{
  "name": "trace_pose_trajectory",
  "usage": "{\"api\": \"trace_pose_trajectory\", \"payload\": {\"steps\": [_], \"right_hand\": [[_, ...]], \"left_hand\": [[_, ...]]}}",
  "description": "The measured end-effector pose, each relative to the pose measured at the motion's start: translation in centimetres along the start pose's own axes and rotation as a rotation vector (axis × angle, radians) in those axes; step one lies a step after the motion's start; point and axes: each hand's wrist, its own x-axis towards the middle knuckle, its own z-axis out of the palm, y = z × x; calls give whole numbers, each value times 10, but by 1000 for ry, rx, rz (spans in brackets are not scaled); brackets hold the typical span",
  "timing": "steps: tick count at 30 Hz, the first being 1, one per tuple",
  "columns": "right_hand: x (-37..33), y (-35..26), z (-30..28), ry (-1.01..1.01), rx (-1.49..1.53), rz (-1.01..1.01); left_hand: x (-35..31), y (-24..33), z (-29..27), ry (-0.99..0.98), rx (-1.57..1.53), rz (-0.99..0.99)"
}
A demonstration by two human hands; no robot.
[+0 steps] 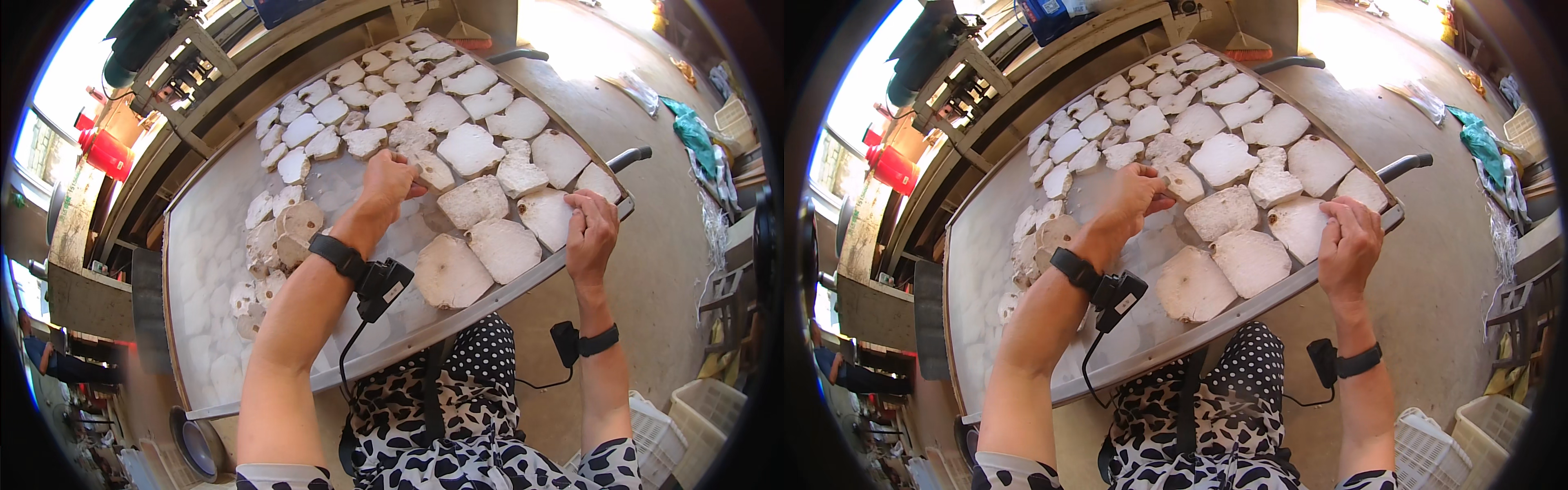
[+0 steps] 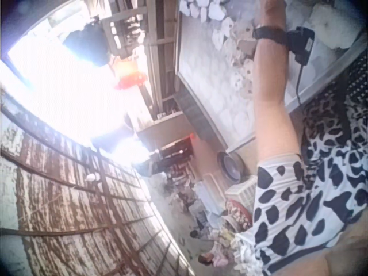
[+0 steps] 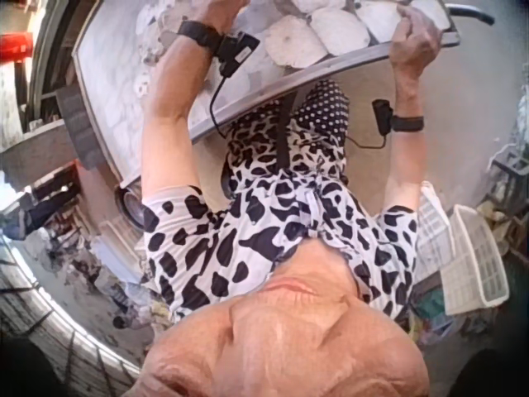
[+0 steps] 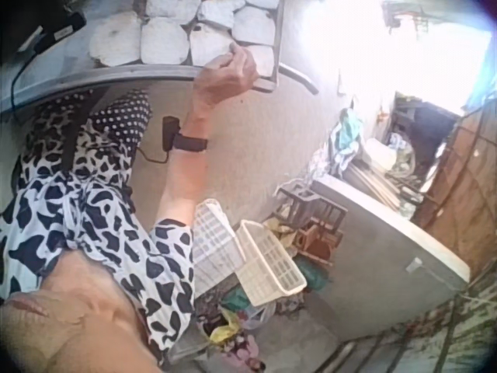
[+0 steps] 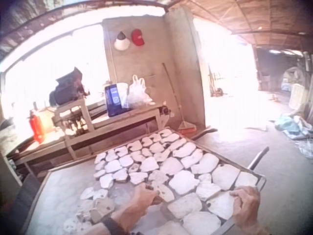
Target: The person picks up white food slices from a tray and arranges them, then moves to a separate container to retrieve a stack of similar slices and places them individually onto the large tray.
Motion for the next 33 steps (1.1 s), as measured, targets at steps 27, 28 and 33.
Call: {"api": "trace_pose_trajectory", "payload": {"steps": [27, 28, 33], "right_hand": [[3, -5, -5, -33, 7, -74], [3, -5, -5, -31, 14, -76], [1, 0, -4, -30, 13, -82]], "left_hand": [[-38, 22, -125, 160, 1185, 586], [-41, 22, -141, 92, 1242, 373], [-59, -2, -147, 205, 1432, 531]]}}
